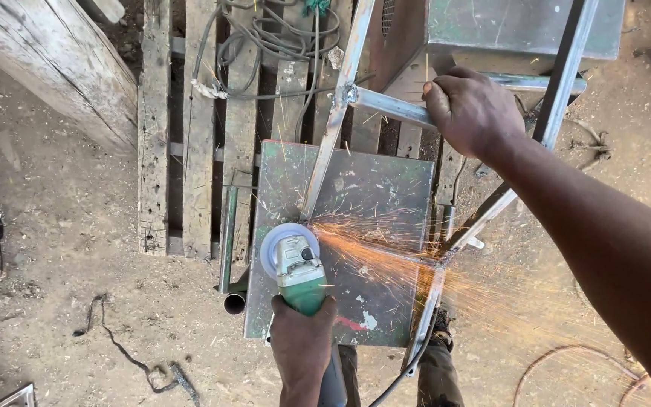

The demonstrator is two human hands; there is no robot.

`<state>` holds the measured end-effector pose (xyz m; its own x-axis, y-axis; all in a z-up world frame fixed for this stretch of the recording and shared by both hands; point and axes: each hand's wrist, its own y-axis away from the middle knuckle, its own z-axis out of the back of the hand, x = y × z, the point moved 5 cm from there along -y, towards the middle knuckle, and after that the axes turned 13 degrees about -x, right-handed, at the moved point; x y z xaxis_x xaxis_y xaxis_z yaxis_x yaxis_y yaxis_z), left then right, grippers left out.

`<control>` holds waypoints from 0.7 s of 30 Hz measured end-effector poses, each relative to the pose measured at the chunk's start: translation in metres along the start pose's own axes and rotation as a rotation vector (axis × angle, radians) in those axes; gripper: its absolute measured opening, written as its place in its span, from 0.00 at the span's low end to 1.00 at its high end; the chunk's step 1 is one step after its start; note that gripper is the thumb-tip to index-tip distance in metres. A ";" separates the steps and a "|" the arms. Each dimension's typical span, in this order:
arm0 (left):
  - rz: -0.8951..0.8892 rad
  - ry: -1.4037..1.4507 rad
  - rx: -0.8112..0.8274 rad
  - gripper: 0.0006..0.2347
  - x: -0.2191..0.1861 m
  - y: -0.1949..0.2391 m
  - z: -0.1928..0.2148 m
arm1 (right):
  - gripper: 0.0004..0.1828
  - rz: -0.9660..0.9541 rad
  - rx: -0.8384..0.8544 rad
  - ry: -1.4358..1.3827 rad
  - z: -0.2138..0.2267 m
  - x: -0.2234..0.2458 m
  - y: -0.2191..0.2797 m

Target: Using a handheld angle grinder to smooth out weld beads on a rectangular metal frame structure placed on a wooden pallet.

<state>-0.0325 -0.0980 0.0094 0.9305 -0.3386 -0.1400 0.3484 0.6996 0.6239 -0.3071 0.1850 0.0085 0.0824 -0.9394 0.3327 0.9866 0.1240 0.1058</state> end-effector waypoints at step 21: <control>0.098 0.049 0.057 0.24 -0.006 0.007 -0.002 | 0.35 0.016 -0.006 -0.007 -0.005 -0.003 -0.003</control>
<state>-0.0353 -0.0900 0.0135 0.9648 -0.2379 -0.1124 0.2494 0.6904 0.6790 -0.3101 0.1863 0.0027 0.0972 -0.9351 0.3409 0.9860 0.1371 0.0949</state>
